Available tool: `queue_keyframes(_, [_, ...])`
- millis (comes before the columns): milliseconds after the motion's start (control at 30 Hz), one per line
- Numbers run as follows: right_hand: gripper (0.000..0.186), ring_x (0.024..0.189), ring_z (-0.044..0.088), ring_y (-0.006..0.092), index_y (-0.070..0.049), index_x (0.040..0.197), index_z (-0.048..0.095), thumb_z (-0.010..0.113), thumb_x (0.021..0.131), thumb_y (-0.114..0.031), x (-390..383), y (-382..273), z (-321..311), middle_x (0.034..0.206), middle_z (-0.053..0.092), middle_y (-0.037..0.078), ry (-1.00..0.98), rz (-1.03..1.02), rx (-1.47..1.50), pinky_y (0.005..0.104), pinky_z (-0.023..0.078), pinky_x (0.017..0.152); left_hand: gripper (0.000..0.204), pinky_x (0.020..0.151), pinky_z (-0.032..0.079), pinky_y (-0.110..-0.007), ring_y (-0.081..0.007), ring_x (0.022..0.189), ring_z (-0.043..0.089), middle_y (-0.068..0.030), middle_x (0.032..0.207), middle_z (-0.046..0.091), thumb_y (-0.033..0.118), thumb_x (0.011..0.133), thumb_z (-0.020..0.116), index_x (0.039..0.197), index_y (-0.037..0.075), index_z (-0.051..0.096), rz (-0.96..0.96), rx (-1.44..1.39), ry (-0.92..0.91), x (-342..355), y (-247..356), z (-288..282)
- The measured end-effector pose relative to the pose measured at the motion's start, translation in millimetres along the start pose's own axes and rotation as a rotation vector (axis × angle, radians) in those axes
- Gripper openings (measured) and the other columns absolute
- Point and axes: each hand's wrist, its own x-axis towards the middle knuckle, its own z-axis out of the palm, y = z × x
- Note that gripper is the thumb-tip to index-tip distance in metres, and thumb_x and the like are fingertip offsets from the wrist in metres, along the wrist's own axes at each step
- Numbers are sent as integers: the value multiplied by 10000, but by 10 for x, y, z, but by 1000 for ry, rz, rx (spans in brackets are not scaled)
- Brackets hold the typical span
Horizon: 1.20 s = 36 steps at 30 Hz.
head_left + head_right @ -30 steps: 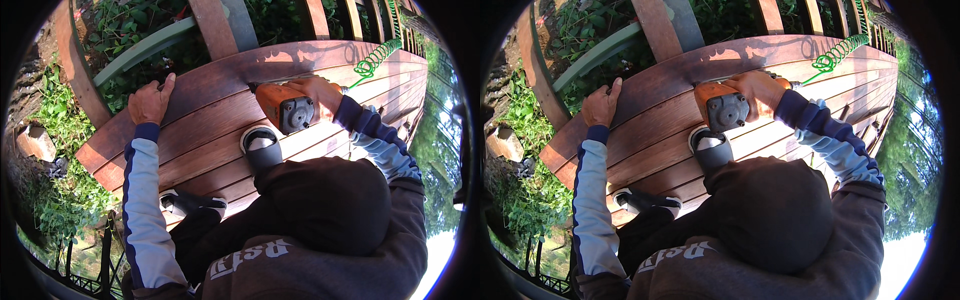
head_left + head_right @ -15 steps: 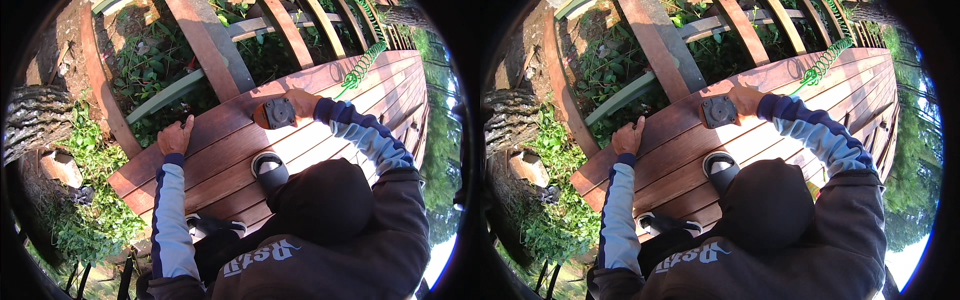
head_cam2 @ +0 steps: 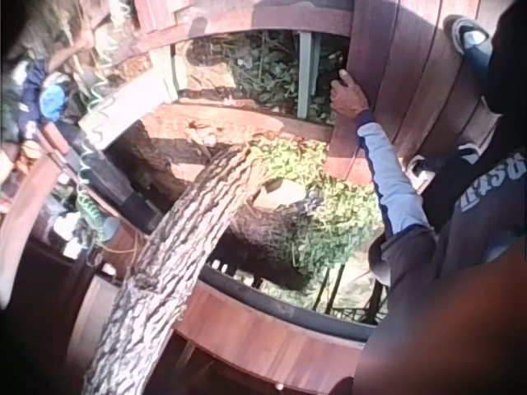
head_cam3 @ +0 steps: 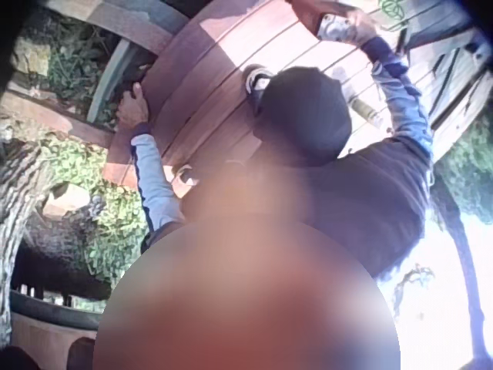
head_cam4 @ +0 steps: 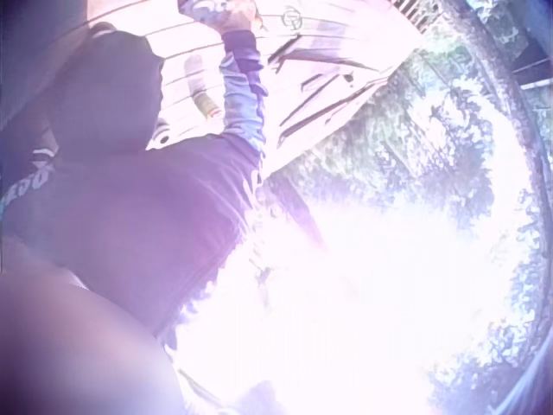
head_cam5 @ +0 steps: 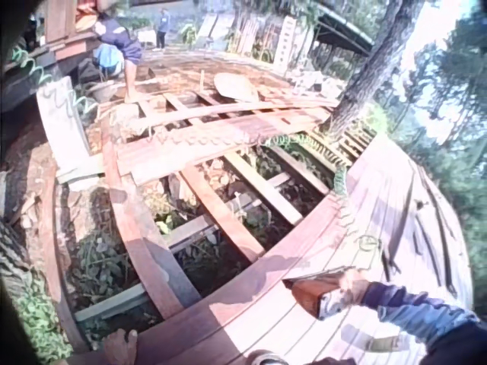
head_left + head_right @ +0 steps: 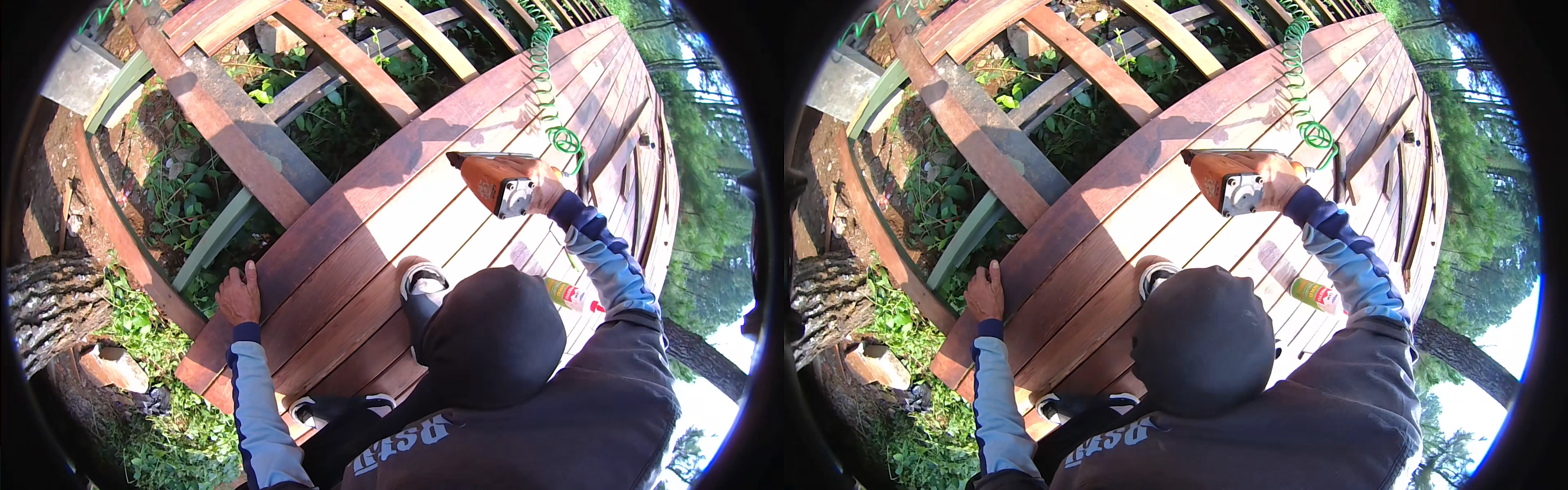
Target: The person secures wooden planks onto a curved deck frame using a pneumatic nail gun. They align each plank, drive nails along its length, and reload the nail gun with a strip of nails when needed.
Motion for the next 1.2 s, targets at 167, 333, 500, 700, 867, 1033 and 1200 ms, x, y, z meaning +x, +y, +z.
queue_keyframes(167, [580,814,669,195,-30,1178,611,761,632,-154,-61,491,255,949,680,157,212,386,485,304,537,733,429,945,392,-471,-349,1109,494,-164,1136,554,395,941,497,1163,27,511,421,-117,355,174,855,111])
queue_keyframes(333, [643,833,664,307,-43,1211,585,780,628,-231,42,532,248,1006,665,162,206,199,461,348,537,758,472,950,407,-447,-338,1107,499,-162,1107,571,434,938,495,1140,8,529,527,-201,276,625,2190,316])
queue_keyframes(500, [688,873,656,318,-11,1199,567,784,610,-294,147,480,329,1012,645,175,117,181,444,359,540,770,572,940,411,-456,-313,1062,526,-150,1010,604,581,855,553,979,25,595,469,-72,171,653,2392,324])
queue_keyframes(700, [701,924,641,358,-32,1213,557,777,598,-286,248,356,395,1054,639,210,38,193,585,411,530,807,656,928,391,-518,-308,936,589,-134,865,632,691,773,571,864,42,596,499,-41,87,653,2416,269])
queue_keyframes(867, [699,904,644,362,-28,1189,565,780,565,-260,402,298,352,1025,646,208,-2,134,365,415,531,803,650,924,385,-525,-293,901,600,-123,842,640,691,757,592,812,43,597,460,-87,54,682,2435,215])
queue_keyframes(1033, [693,897,648,360,-36,1172,580,792,550,-253,473,330,323,1019,653,196,-18,162,401,409,535,794,635,915,385,-527,-284,884,601,-115,838,641,689,745,607,782,55,600,434,-120,38,682,2432,207])
queue_keyframes(1200, [682,884,654,352,-46,1157,597,804,537,-241,488,392,335,1010,660,182,-15,167,416,404,539,780,630,906,386,-530,-274,873,600,-104,825,639,691,736,612,774,62,597,423,-116,15,686,2435,204])
